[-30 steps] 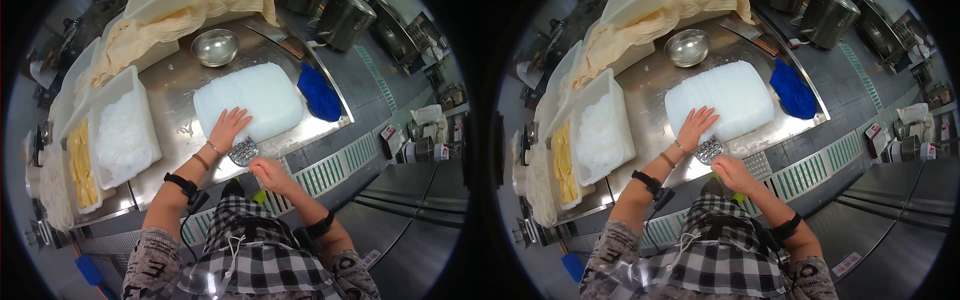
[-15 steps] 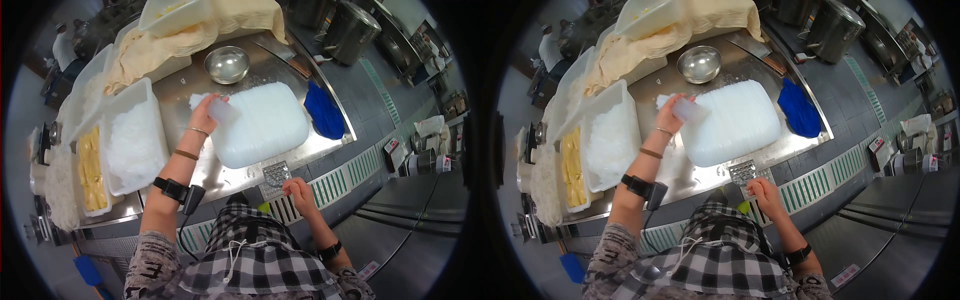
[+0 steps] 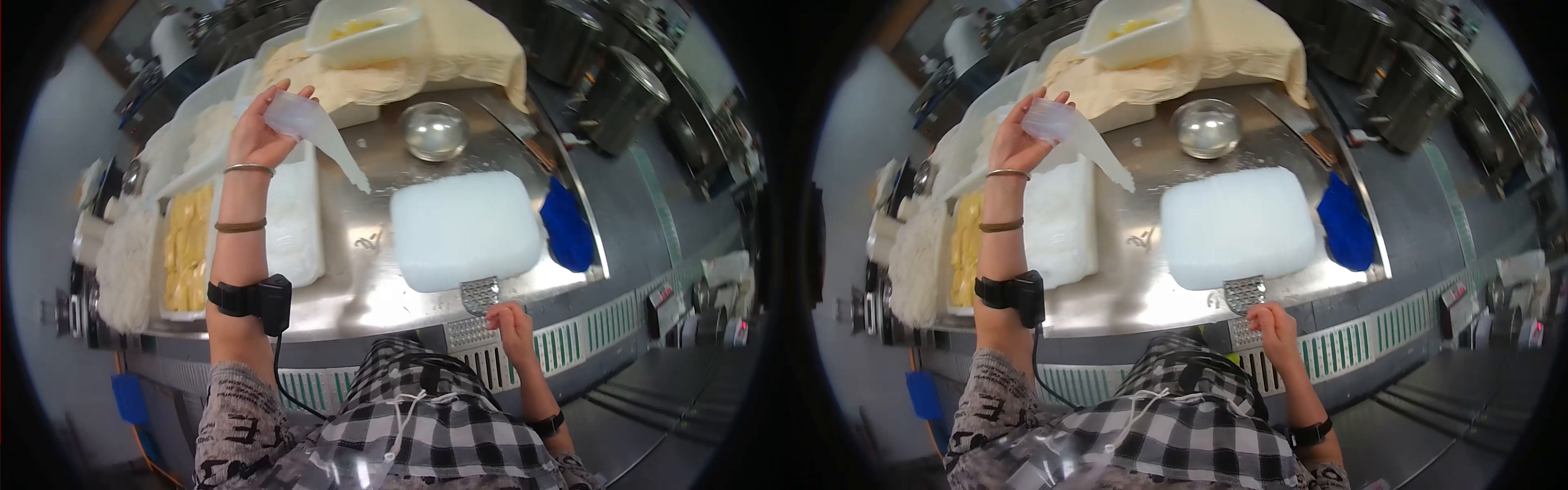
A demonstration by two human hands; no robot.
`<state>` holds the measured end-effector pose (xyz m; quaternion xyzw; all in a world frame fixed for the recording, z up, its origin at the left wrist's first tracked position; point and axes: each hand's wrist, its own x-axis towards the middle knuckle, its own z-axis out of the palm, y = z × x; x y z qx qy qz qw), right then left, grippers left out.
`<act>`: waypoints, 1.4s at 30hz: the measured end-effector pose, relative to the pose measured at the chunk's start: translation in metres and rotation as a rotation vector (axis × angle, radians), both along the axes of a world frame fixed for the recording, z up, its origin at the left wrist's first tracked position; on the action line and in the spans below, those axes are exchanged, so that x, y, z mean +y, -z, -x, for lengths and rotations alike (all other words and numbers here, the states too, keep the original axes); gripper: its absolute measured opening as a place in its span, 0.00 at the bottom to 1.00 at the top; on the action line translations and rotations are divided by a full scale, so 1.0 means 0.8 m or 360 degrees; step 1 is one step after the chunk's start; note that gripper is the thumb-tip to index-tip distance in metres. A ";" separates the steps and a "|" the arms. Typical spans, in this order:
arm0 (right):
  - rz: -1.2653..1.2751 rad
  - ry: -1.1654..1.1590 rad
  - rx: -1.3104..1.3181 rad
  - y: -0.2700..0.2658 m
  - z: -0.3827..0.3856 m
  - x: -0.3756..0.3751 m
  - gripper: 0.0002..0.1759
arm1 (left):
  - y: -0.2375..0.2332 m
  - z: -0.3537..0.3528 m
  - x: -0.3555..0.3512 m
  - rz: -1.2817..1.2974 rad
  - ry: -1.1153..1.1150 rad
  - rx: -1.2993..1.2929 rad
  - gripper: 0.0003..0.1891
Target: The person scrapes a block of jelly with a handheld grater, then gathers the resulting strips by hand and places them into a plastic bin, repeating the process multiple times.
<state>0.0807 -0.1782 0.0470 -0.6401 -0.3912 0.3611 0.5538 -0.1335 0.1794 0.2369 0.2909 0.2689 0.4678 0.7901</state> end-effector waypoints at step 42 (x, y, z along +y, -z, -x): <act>0.0352 -0.0216 -0.0015 0.023 -0.104 0.362 0.19 | 0.198 0.055 -0.095 -0.0891 0.0086 0.1306 0.13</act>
